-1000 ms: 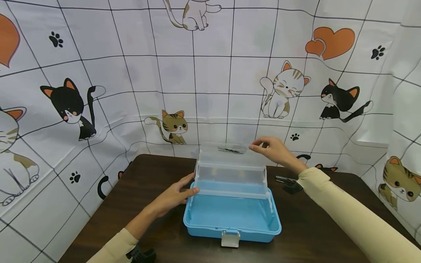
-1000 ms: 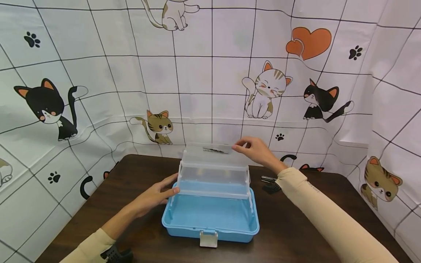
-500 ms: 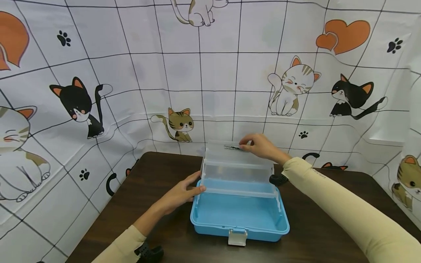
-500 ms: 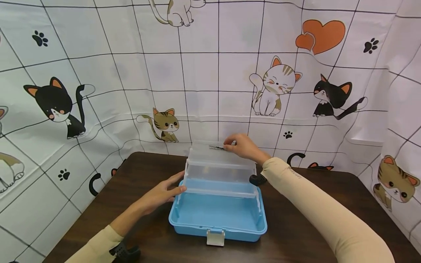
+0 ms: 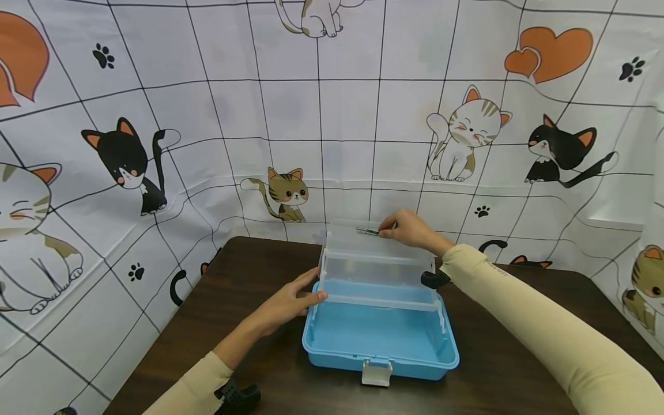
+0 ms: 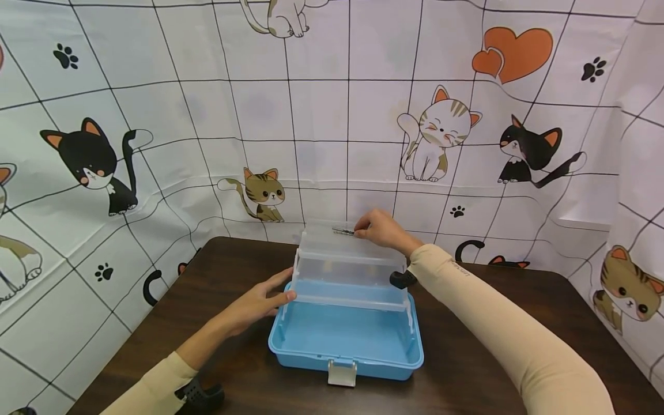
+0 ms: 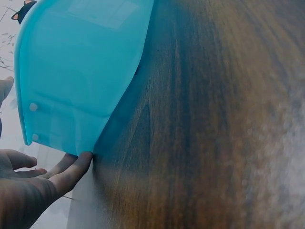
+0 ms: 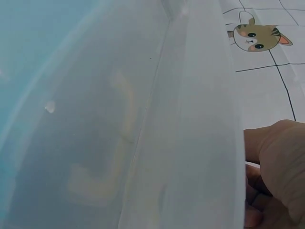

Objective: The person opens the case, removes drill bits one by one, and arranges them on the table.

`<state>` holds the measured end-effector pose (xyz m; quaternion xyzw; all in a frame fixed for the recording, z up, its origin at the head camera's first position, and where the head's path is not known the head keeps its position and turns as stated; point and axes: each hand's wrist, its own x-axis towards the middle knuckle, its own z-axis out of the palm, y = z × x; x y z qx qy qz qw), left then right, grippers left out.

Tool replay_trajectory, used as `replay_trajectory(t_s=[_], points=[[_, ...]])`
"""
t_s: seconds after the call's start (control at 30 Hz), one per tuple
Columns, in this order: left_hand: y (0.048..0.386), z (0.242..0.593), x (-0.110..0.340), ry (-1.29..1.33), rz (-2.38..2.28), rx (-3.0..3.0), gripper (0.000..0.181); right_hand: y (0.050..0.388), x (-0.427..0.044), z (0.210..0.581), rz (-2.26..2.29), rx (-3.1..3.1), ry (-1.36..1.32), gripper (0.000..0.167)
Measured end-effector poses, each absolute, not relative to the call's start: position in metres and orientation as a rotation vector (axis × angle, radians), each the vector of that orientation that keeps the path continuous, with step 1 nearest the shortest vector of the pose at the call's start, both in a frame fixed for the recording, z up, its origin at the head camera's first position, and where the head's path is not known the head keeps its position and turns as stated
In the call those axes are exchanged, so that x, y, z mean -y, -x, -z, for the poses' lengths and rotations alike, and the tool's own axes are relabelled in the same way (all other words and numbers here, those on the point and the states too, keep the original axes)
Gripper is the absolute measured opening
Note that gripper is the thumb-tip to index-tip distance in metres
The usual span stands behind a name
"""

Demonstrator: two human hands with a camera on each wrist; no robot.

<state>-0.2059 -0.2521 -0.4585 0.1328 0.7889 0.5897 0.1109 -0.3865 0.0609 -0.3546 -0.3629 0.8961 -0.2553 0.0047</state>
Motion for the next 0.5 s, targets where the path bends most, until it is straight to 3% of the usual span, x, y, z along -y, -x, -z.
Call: replay_trajectory(t_s=[0.5], points=[[0.2061, 0.4577, 0.2524, -0.382, -1.719, -2.33, 0.084, 0.3857, -0.0642, 0.3491, 0.85, -2.778, 1.144, 0.015]])
